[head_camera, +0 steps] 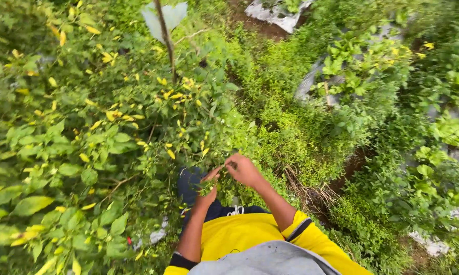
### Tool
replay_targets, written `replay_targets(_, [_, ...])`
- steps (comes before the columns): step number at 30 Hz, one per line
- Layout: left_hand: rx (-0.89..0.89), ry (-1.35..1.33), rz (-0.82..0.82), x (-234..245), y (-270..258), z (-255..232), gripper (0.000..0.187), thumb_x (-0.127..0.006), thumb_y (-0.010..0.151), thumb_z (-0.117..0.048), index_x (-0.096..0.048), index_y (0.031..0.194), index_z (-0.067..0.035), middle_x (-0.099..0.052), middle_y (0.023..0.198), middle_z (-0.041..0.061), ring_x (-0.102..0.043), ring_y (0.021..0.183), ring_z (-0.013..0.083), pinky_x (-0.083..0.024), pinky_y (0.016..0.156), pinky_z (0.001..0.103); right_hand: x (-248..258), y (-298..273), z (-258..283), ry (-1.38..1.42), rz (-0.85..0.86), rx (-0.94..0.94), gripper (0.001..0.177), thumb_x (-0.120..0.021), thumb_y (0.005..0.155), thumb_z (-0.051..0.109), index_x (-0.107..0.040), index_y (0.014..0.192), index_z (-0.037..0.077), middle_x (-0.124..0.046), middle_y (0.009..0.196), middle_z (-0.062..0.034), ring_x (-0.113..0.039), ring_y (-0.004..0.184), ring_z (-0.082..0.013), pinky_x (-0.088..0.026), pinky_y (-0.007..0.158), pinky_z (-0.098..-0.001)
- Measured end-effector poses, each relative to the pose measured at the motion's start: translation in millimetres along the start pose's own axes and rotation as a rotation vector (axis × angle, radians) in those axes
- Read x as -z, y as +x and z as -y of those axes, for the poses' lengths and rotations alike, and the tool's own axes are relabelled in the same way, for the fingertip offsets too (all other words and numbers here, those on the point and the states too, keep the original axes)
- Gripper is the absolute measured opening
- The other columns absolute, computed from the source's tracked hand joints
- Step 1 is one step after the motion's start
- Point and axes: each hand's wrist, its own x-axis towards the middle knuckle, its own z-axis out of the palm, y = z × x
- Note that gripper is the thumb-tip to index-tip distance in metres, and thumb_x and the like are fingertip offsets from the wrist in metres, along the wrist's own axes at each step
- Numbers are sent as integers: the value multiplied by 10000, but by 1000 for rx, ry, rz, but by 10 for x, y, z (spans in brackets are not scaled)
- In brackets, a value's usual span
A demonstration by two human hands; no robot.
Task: The person stands in a garden and picks yellow and green chili peppers from the plants by hand. They reach into the foliage, grasp the peppers, and detach them from the stems, holding the harvested peppers in their hands throughout the process.
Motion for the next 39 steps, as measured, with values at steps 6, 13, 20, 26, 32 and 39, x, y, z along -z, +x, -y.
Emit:
replay_targets(6, [-110,173,-126,-117,-194,-426,508,-467,964,92,-691,1338,-169,-628,1413,142,-504,1387,358,-308,1196,506,225,326,-69,216,-226,-65,130,-664,976,12,-744,1073,46,-746,928,-142,-710,807,-215,-596,739,-416])
replay_targets(13, [-57,147,-212,-177,-245,-357,563,-496,967,90,-677,1368,-261,-667,1349,-37,-501,1405,64,-303,1211,298,554,357,23,307,-208,-85,209,-699,938,38,-737,1141,10,-751,1001,-141,-708,846,-187,-593,745,-378])
replay_targets(20, [-149,390,-149,-125,-282,-424,591,-378,1047,6,-582,1506,-305,-709,1205,244,-611,1151,531,-470,991,566,523,239,396,258,98,-138,659,-756,1025,234,-485,1502,-131,-513,1476,-385,-564,1355,-493,-494,1130,-626])
replay_targets(26, [-110,423,-156,-141,-316,-430,528,-375,1082,-39,-575,1506,-281,-709,1218,252,-610,1176,522,-416,1035,621,192,436,-288,317,5,-91,564,-765,1050,240,-572,1426,-134,-717,1187,-264,-705,1066,-297,-586,928,-500])
replay_targets(32, [-94,434,-164,-185,-419,-577,528,-352,1078,-23,-576,1496,-257,-719,1177,262,-592,1188,559,-348,1103,720,73,506,-318,424,-34,-64,572,-821,985,169,-572,1404,-131,-741,1037,-143,-679,945,-163,-592,857,-361])
replay_targets(39, [-19,441,-155,-144,-436,-523,559,-339,1080,-36,-574,1502,-318,-720,1226,219,-595,1231,510,-338,1132,682,166,299,308,354,10,-8,370,-811,972,124,-705,1261,-80,-658,836,-57,-557,756,-111,-522,701,-322])
